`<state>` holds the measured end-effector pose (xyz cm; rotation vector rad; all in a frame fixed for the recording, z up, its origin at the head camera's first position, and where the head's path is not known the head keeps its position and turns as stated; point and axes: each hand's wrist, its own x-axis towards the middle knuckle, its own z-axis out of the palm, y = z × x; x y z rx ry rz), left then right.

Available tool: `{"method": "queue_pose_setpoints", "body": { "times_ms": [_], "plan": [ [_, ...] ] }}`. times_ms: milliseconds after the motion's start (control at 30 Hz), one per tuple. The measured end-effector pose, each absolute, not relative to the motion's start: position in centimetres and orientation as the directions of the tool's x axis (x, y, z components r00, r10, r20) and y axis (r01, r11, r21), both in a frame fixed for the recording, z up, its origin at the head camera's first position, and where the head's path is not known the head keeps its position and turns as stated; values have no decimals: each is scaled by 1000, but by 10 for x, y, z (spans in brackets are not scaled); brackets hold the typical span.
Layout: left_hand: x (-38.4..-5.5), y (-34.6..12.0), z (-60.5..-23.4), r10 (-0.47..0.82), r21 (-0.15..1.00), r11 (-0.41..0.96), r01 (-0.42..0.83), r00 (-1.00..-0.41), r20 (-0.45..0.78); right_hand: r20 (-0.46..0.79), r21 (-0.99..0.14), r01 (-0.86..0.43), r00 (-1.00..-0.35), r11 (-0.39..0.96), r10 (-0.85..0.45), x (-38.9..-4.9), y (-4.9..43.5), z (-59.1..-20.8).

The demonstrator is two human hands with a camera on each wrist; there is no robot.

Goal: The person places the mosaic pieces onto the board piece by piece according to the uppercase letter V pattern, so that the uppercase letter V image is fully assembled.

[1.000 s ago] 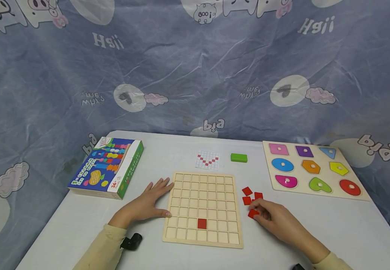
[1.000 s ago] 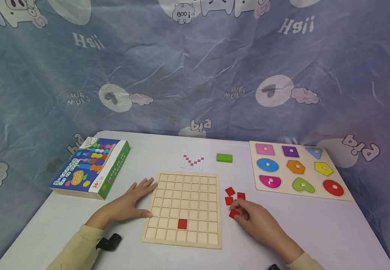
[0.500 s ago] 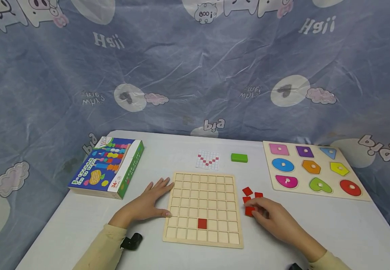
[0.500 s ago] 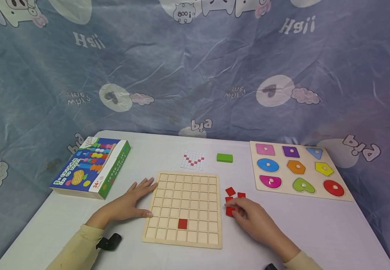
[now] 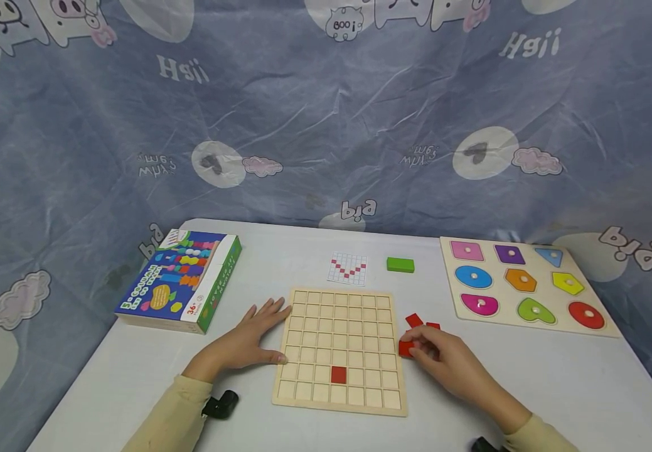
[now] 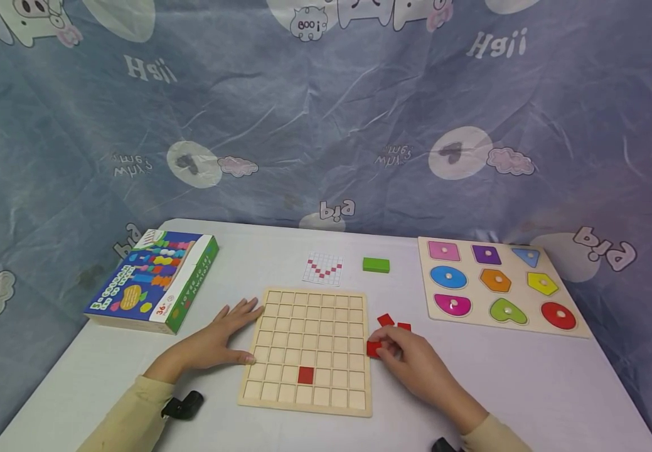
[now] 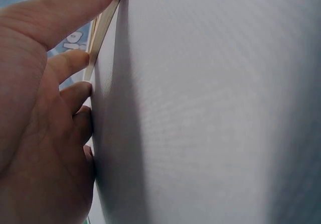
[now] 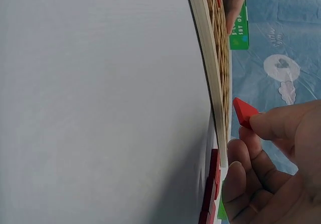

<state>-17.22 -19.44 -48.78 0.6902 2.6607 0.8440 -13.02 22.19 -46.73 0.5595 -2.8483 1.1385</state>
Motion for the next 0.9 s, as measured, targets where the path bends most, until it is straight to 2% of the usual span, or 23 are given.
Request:
{"method": "queue_pose_setpoints", "body": {
  "times_ms": [667, 900],
  "plan": [
    [-171, -194, -486, 518, 604, 709, 364, -850, -96, 91, -698, -288, -944, 656, -318, -134, 196, -469],
    [-171, -194, -487, 515, 600, 712, 364, -852, -95, 115, -692, -327, -930, 643, -350, -135, 187, -470]
  ]
}}
